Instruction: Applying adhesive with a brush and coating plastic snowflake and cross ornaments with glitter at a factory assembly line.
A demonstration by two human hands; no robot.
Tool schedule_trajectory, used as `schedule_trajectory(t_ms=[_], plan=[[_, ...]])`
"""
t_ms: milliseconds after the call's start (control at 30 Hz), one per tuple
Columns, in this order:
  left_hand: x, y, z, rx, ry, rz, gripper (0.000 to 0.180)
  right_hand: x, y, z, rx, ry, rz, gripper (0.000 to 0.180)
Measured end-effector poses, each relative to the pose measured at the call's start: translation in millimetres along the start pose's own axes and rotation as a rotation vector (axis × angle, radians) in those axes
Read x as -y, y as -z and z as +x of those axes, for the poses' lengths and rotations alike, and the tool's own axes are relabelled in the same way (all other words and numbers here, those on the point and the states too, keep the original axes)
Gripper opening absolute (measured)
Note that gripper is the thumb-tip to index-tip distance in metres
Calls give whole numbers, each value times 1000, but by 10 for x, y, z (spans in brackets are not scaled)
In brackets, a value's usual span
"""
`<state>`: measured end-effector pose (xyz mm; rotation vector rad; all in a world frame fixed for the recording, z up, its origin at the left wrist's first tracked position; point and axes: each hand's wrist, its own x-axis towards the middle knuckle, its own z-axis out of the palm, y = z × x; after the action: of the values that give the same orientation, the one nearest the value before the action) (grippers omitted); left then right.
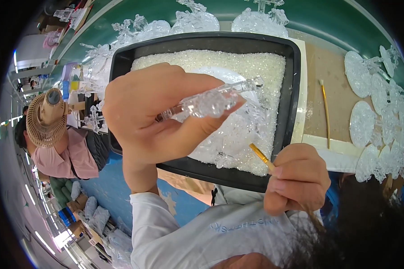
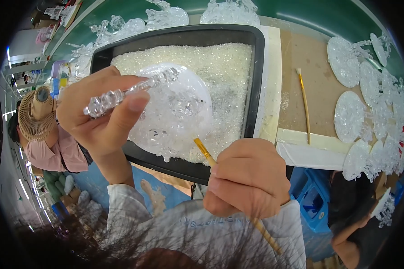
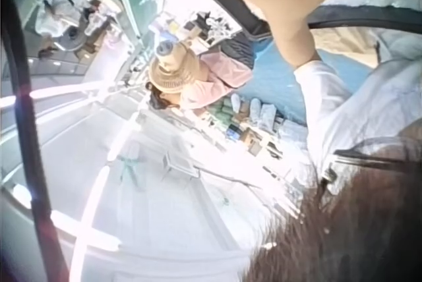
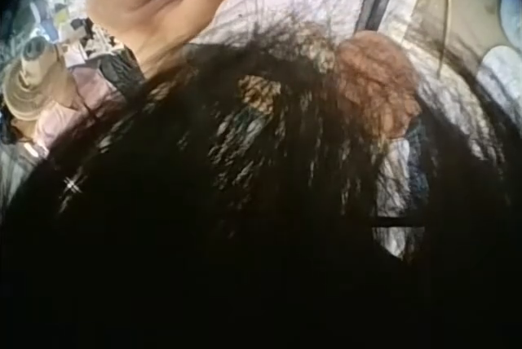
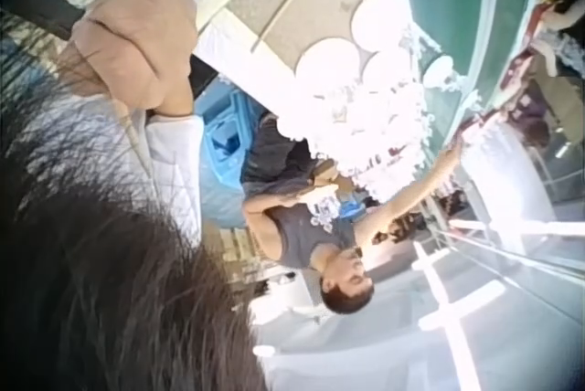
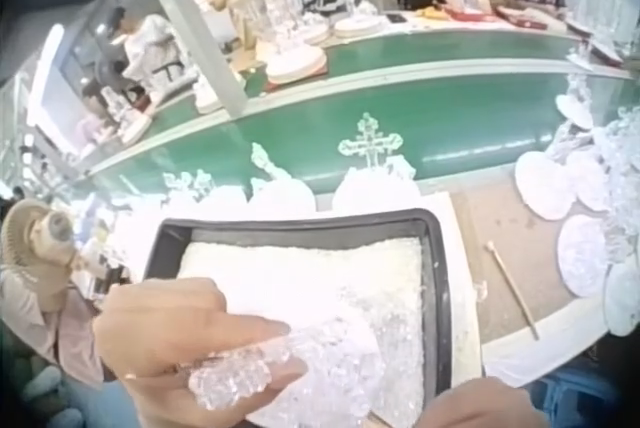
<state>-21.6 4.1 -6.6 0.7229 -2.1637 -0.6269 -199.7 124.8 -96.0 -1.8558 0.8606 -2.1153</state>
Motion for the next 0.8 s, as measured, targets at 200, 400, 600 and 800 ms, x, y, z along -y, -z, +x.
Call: schedule_trajectory(t_ms=[200,400,600,800], plan=[[81,-12,-23,-33,-186,125,19,20,38,88,134,-22,-55,14],[84,-5,2,-21,-221,123,19,-2,-27,62,59,-6,-28,11],[64,-17,-16,-17,-201,143,20,-34,-76,52,32,10,-27,12],[110,-3,-24,-74,-334,182,25,-42,-57,53,27,35,-23,12]])
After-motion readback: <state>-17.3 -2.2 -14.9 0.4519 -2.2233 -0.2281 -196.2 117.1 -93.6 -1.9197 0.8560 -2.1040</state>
